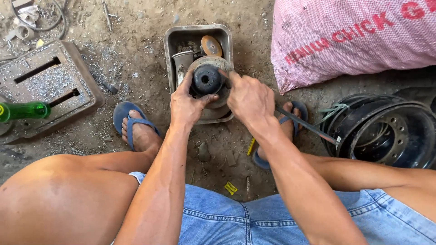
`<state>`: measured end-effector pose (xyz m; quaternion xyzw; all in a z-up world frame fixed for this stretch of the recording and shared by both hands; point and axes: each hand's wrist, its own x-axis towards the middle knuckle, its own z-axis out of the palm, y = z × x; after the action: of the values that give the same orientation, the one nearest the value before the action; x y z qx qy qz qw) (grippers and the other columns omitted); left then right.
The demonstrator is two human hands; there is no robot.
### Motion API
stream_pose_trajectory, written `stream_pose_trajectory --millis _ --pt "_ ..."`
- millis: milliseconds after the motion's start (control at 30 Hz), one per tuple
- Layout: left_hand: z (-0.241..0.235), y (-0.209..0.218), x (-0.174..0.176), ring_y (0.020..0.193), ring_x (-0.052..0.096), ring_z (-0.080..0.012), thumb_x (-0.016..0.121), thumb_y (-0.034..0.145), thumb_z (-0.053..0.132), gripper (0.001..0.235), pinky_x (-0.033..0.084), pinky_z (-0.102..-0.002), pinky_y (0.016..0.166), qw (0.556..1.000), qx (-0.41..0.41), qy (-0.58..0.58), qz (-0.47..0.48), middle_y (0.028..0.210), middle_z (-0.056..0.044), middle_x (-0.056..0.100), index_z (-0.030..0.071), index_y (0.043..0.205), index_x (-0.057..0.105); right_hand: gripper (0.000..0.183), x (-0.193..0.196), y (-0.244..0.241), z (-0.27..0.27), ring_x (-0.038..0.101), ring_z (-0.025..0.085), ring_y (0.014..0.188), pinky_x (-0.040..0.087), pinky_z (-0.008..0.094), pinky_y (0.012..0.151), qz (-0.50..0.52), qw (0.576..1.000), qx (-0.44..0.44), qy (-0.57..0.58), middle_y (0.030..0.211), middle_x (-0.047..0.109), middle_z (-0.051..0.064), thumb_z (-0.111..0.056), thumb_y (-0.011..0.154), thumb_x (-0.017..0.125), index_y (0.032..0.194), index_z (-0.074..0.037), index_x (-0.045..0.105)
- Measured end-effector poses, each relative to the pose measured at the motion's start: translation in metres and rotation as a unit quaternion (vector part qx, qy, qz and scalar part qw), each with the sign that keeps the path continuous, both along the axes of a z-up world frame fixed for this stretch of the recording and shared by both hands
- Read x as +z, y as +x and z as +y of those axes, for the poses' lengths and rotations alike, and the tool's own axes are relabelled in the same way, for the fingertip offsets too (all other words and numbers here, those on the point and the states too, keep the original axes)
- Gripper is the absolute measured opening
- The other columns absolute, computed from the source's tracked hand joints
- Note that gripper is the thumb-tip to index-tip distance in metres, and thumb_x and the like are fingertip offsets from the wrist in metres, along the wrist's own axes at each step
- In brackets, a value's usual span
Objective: A person sits on the floor and uses a small tool to brush and scrape debris from a circular metal component.
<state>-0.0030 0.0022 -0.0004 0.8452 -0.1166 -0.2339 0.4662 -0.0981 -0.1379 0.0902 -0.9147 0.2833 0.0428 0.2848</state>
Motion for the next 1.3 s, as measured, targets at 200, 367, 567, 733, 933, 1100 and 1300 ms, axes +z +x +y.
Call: stream_pose_trajectory --millis 200,367,567,733,933,1100,1300 --pt "0.000 -0.001 0.004 0.139 0.051 -0.0300 0.100 0.061 0.042 0.103 0.040 -0.044 0.120 1.000 -0.011 0.018 -0.018 0.147 -0.011 0.059 0.014 0.148 0.053 0.045 -0.021 -0.012 -0.005 0.074 0.041 0.082 0.059 0.062 0.079 0.080 0.995 0.020 -0.063 0.094 0.070 0.016 -0.016 0.096 0.041 0.134 -0.016 0.065" --pt "0.000 0.000 0.004 0.140 0.050 -0.0298 0.100 0.062 0.040 0.102 0.040 -0.043 0.120 1.000 -0.002 0.017 -0.010 0.146 -0.012 0.059 0.013 0.148 0.053 0.045 -0.044 -0.001 -0.006 0.074 0.042 0.081 0.059 0.061 0.080 0.056 0.995 0.029 -0.080 0.093 0.069 0.014 -0.016 0.091 0.043 0.131 -0.015 0.064" --pt "0.000 -0.002 0.006 0.140 0.051 -0.0298 0.101 0.059 0.041 0.104 0.040 -0.042 0.120 1.000 0.003 0.020 -0.001 0.146 -0.011 0.059 0.014 0.148 0.053 0.044 -0.012 -0.016 -0.004 0.075 0.042 0.079 0.060 0.059 0.078 0.096 0.992 0.050 -0.060 0.089 0.070 0.015 -0.013 0.086 0.045 0.125 -0.011 0.066" --pt "-0.001 -0.001 0.004 0.140 0.050 -0.0276 0.100 0.060 0.043 0.104 0.040 -0.041 0.120 1.000 -0.003 0.028 -0.004 0.147 -0.009 0.059 0.016 0.148 0.052 0.036 -0.014 -0.013 -0.010 0.075 0.045 0.083 0.059 0.060 0.072 0.146 0.988 0.041 0.022 0.084 0.073 0.019 -0.022 0.088 0.045 0.106 -0.011 0.073" --pt "0.000 -0.002 -0.005 0.139 0.051 -0.0286 0.102 0.057 0.040 0.103 0.041 -0.040 0.120 1.000 0.010 0.000 -0.023 0.145 -0.011 0.060 0.015 0.145 0.055 0.059 0.016 0.014 0.012 0.070 0.051 0.106 0.055 0.066 0.090 0.203 0.979 0.010 0.028 0.114 0.069 0.034 -0.008 0.091 0.044 0.149 0.006 0.046" --pt "-0.003 -0.004 0.004 0.137 0.052 -0.0374 0.103 0.059 0.030 0.099 0.041 -0.045 0.119 0.999 0.017 -0.040 -0.030 0.142 -0.020 0.061 0.007 0.144 0.057 0.060 0.038 0.001 0.014 0.070 0.050 0.108 0.054 0.066 0.092 0.227 0.973 0.032 0.003 0.117 0.070 0.031 -0.009 0.091 0.041 0.149 0.004 0.047" --pt "-0.005 -0.002 -0.004 0.138 0.052 -0.0352 0.102 0.058 0.034 0.101 0.041 -0.044 0.120 0.999 0.016 -0.037 -0.030 0.145 -0.015 0.060 0.011 0.144 0.057 0.058 0.016 0.012 -0.001 0.073 0.047 0.100 0.057 0.064 0.089 0.175 0.982 0.049 -0.045 0.110 0.073 0.026 -0.009 0.091 0.039 0.146 0.000 0.055"
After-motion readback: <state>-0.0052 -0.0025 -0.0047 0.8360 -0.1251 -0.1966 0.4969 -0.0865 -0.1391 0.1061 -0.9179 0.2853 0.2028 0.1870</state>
